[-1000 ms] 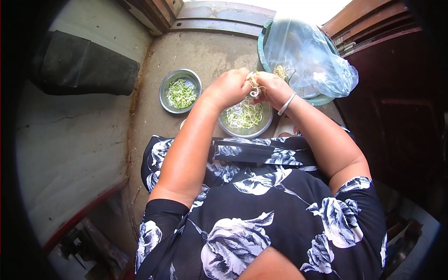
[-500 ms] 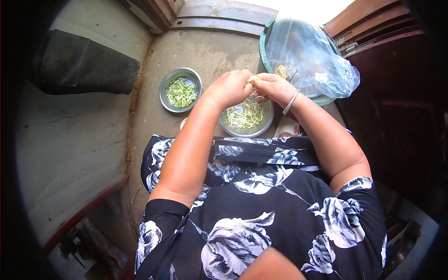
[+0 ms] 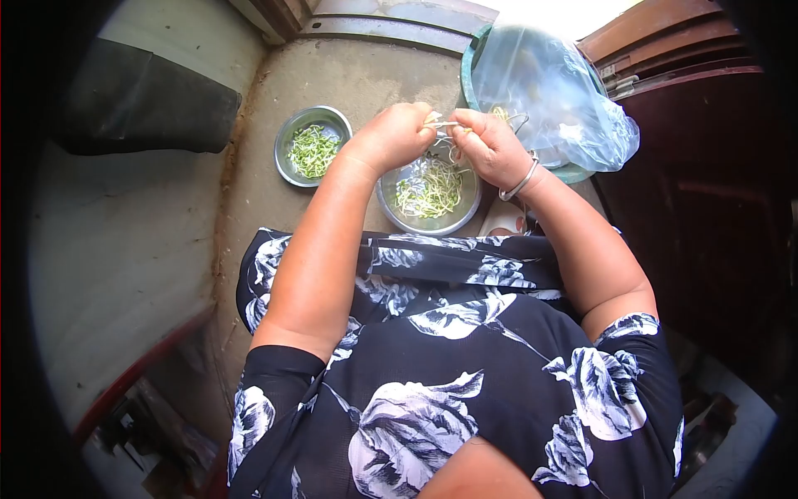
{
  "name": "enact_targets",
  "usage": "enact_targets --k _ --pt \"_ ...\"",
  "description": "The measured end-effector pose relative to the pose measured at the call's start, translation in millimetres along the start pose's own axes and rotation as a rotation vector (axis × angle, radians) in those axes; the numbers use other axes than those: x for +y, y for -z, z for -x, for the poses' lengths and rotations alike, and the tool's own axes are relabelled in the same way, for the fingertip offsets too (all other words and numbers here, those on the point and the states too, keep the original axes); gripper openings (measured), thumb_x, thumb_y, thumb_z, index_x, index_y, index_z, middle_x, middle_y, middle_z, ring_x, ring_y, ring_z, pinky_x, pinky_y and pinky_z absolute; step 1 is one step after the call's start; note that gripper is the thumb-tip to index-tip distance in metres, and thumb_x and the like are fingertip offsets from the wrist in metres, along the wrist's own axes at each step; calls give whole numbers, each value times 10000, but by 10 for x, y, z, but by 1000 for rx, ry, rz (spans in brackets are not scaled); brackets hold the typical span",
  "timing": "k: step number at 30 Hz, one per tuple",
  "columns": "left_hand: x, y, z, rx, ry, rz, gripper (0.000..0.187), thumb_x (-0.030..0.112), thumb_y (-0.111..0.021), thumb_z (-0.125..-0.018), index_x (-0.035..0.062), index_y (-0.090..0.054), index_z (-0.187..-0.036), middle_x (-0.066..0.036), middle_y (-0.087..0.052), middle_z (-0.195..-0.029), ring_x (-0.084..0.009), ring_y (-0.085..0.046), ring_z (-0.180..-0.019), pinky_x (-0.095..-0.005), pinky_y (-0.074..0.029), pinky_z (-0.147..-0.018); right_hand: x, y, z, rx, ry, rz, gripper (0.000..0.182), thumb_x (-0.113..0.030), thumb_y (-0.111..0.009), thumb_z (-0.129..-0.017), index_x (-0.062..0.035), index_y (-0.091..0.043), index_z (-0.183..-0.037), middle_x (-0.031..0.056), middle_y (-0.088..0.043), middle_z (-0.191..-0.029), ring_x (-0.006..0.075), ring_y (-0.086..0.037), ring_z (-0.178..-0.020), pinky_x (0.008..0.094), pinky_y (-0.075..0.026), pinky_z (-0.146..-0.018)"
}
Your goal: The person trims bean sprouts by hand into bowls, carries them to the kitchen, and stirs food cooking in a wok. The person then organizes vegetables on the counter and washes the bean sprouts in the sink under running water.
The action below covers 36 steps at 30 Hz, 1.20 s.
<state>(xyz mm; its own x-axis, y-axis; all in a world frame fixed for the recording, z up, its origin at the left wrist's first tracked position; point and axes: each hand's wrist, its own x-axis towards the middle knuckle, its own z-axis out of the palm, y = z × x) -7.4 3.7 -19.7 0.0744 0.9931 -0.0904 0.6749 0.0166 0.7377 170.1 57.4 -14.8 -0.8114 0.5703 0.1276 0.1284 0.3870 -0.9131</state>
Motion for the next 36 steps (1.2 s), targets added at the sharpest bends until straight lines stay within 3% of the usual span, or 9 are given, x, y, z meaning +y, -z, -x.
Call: enact_targets --k 2,4,7,18,21,23,26,29,36 --pt "7 -32 2 -10 -9 -6 199 181 -483 -831 -11 -536 -825 -210 -582 -767 -346 -561 -721 -404 -449 -661 24 43 -8 6 -1 59 157 -126 -428 -899 -29 -517 -814 -9 -478 -660 79 -469 -605 233 -407 -560" --pt "-10 -66 2 -20 -16 -20 198 179 -481 -833 -11 -537 -822 -205 -583 -760 -343 -562 -713 -403 -449 -654 13 61 -19 -21 -140 94 160 -162 -489 -846 -28 -577 -839 148 -579 -690 289 -558 -616 347 -443 -599" --pt "68 -88 14 -57 -12 -35 206 185 -474 -845 -8 -536 -810 -186 -580 -728 -318 -560 -682 -397 -449 -639 107 -15 -20 110 -231 145 213 -231 -506 -814 -36 -587 -792 156 -597 -698 316 -575 -629 371 -452 -605" --pt "-91 228 22 -87 262 -22 258 216 -455 -815 -4 -560 -901 -212 -619 -853 -328 -599 -810 -395 -467 -743 435 436 -86 247 -390 697 289 -295 -514 -803 -25 -609 -849 199 -610 -752 365 -599 -744 408 -464 -669" --pt "-208 456 113 -140 493 12 271 223 -475 -806 2 -562 -938 -184 -629 -846 -254 -611 -762 -367 -477 -702 466 712 -53 240 -474 740 300 -307 -555 -804 -47 -629 -933 202 -625 -892 356 -599 -851 398 -466 -760" --pt "-432 545 165 -84 591 -59 316 235 -500 -800 13 -573 -1012 -204 -630 -914 -266 -620 -846 -366 -474 -759 572 803 -3 148 -603 994 336 -337 -556 -809 -108 -627 -1045 146 -556 -1178 322 -545 -1042 395 -434 -896" --pt "-664 628 233 129 766 -237 463 261 -545 -796 66 -500 -1214 -200 -545 -1170 -289 -533 -1096 -377 -423 -923 621 780 55 232 -497 1110 340 -321 -590 -808 -128 -627 -1086 114 -499 -1262 310 -506 -1116 388 -409 -944" --pt "-763 774 286 286 921 -345 584 304 -584 -800 95 -406 -1316 -178 -431 -1323 -312 -456 -1193 -395 -387 -991 461 711 37 174 -403 1069 282 -286 -605 -798 -126 -649 -1025 118 -561 -1157 299 -528 -1071 387 -417 -923" --pt "-656 800 239 252 852 -271 282 333 -588 -810 131 -661 -993 -99 -655 -989 -246 -609 -965 -354 -465 -842 56 529 -78 190 -269 970 165 -226 -601 -789 -104 -662 -881 97 -628 -930 294 -552 -943 394 -440 -852"
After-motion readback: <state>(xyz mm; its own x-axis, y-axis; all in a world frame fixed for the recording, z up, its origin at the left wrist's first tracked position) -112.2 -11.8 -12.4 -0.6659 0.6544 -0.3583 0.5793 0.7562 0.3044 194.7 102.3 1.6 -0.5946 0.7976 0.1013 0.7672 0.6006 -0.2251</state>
